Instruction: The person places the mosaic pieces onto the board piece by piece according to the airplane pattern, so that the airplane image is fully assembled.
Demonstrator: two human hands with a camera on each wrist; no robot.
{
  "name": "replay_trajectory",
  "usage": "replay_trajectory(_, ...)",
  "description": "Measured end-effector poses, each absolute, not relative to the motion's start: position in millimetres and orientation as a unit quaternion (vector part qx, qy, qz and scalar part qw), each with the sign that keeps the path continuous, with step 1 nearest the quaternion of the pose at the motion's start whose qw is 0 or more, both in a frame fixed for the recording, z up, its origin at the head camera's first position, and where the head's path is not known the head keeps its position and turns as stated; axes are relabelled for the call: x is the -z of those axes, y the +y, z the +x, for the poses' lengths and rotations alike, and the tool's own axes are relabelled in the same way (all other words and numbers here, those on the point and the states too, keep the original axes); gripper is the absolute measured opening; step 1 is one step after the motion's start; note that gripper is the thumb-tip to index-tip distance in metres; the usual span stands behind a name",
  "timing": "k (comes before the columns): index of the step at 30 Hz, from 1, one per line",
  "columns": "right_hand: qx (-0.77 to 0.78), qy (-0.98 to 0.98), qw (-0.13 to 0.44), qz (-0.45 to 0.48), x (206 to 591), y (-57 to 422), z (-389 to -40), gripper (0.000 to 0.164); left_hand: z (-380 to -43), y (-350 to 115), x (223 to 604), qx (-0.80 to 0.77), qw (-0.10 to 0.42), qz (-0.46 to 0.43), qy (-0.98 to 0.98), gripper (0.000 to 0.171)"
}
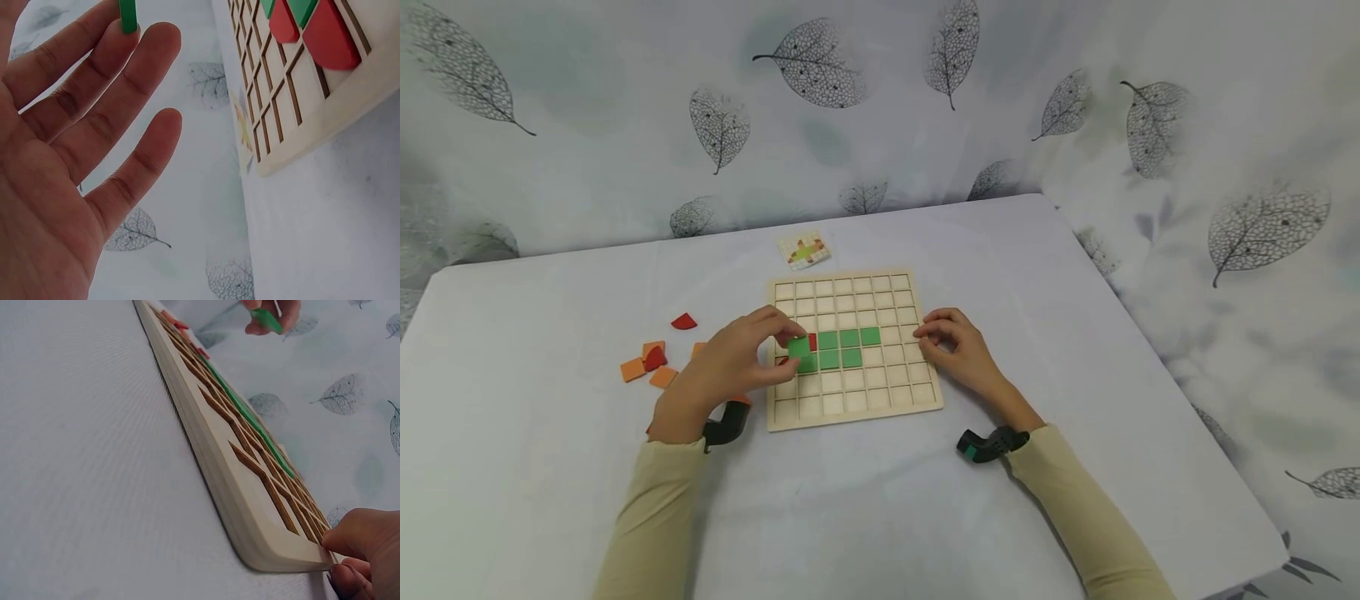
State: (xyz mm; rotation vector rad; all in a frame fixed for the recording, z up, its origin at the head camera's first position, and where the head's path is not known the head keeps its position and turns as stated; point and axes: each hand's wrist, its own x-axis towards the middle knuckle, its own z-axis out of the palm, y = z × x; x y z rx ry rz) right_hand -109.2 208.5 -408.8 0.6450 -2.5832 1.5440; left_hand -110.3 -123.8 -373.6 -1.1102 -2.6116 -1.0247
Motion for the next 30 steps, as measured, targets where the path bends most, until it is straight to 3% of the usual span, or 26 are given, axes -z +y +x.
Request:
replay_trajectory(12,-0.502,-0.840,0.040,0.204,447.7,221.1,-125.0,0.013,-114.5,-106.8,375.6,0.342,0.033,-0.378,-0.859,0.026)
replay_trajectory(22,-0.494,-0.844,0.035,0.207,412.2,210.1,-110.2,0.014,-115.5,-93.8,378.2,0.340,0.015,-0.380,-0.860,0.024)
replay_trajectory(30,-0.494,-0.844,0.034,0.208,408.2,209.2,-108.3,0.014,-117.8,-84.1,382.1,0.339,-0.003,-0.376,-0.862,0.025)
